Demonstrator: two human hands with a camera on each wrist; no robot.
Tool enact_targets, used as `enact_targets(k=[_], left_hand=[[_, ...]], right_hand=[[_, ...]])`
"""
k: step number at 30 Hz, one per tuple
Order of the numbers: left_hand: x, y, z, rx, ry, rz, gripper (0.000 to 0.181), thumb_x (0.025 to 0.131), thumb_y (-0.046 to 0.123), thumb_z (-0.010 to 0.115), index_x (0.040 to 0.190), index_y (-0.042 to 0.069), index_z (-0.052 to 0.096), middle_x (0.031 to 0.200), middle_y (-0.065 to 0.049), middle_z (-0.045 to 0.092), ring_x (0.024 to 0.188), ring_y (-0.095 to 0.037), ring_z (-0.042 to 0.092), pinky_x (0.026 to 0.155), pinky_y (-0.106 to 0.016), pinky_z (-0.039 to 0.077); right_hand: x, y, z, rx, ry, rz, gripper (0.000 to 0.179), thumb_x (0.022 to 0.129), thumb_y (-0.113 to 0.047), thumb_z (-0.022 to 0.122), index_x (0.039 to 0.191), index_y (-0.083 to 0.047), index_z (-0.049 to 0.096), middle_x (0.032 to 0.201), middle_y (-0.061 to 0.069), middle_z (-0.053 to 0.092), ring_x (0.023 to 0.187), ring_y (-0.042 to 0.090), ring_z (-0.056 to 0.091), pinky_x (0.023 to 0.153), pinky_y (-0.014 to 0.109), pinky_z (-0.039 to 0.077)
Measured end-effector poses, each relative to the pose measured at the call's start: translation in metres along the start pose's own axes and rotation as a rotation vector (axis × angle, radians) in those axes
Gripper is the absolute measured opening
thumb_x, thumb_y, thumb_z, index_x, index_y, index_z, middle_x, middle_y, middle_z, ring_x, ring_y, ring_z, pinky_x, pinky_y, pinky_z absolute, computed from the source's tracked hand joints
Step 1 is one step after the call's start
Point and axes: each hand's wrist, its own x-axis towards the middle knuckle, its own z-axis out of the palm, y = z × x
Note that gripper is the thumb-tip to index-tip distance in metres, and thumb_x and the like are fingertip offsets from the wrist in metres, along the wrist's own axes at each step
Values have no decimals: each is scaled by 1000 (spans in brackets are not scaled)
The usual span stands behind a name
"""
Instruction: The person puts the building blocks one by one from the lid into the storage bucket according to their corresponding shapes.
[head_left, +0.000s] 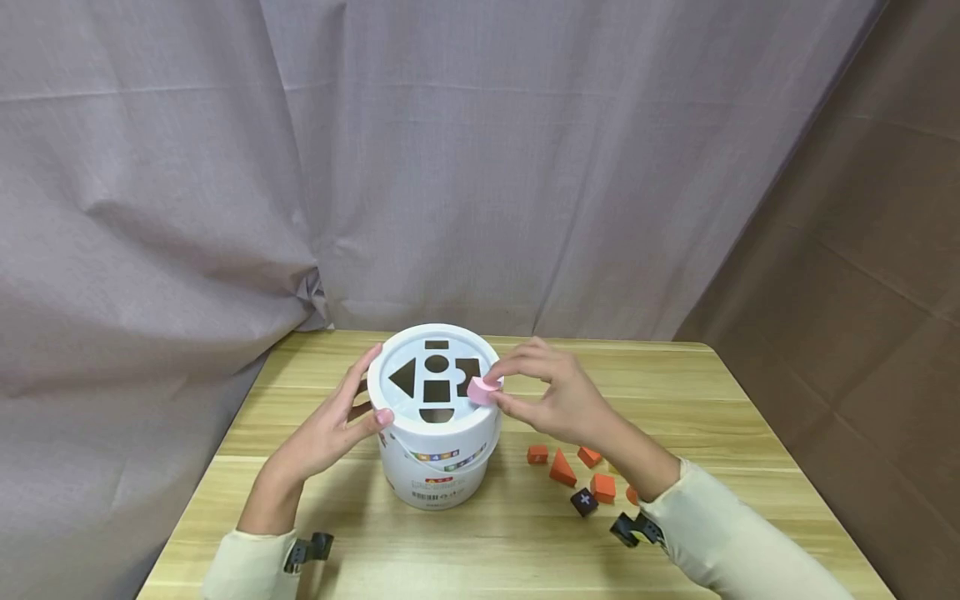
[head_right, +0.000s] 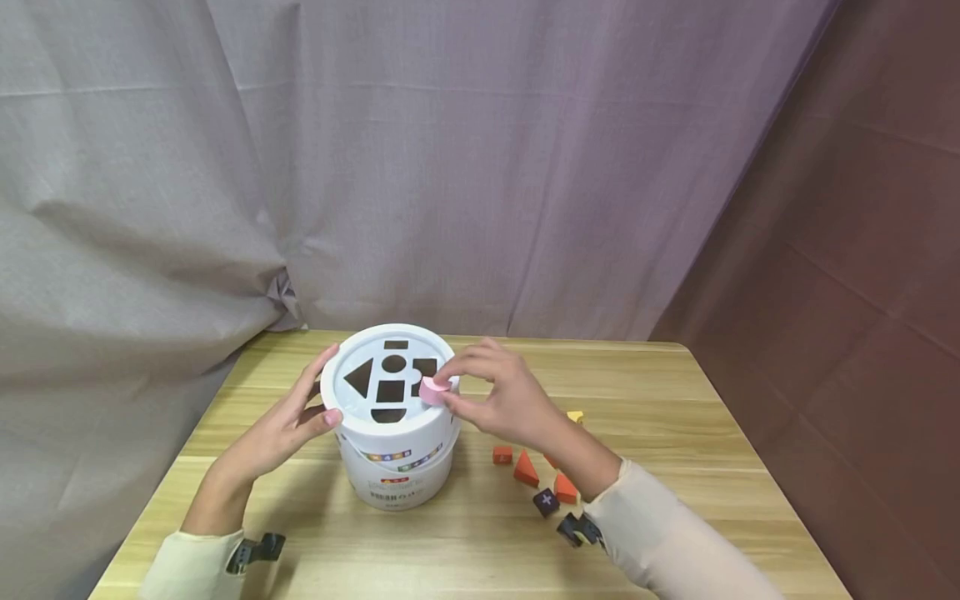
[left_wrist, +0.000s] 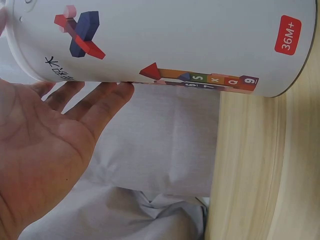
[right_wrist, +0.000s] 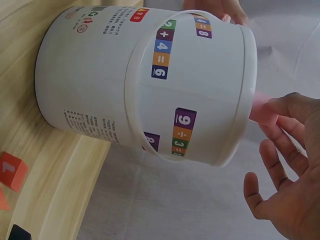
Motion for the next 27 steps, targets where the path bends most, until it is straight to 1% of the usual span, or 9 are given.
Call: enact_targets(k=[2,4,6,9,16,22,27], left_hand=[[0,0,0,-3,0,2,94,107,29,73,178,37,11,183,-20,22,153,-53,49,120,-69,47],[0,0,0,-4,0,4,94,107,29,73,178,37,11,183,-20,21,153,-53,49,121,-69,47],[0,0,0,-5,-1,3,94,108,29,73,177,40,11,184,-19,20,154,-52,49,121,-69,47],[-1,0,0,-4,-2,3,94,108,30,73,178,40,11,183,-19,21,154,-52,49,121,-69,47],[-1,-1,0,-5,1,6,93,108,31,73,177,41,11,183,-19,22,154,-52,49,120,-70,47],[-1,-2,0,-4,-2,11,93,108,32,73,177,41,11,182,-20,25,154,-54,48,120,-71,47],[0,-1,-1,1,-1,9,94,108,31,73,177,41,11,182,-19,24,155,-53,47,120,-72,47]], right_hand=[[1,-1,2,10,-5,0,26,87,-6,94,109,-17,86,111,-2,84,110,19,72,101,40,59],[2,-2,5,16,-11,2,25,88,-7,93,108,-18,86,112,-4,84,112,19,73,104,42,59],[3,-2,7,21,-17,0,25,88,-6,93,109,-18,86,112,-4,84,113,19,74,106,43,57],[5,-3,10,24,-21,-9,25,88,-6,93,109,-18,85,113,-4,84,113,18,75,107,42,56],[9,-6,17,59,-30,-23,26,88,-5,93,110,-18,86,112,-5,84,111,17,70,99,36,57],[11,-5,23,86,-32,-31,24,88,-5,92,107,-19,87,112,-5,84,109,17,70,96,35,58],[13,-7,28,82,-29,-56,22,90,-4,91,107,-17,87,112,-1,84,108,19,70,94,35,59]])
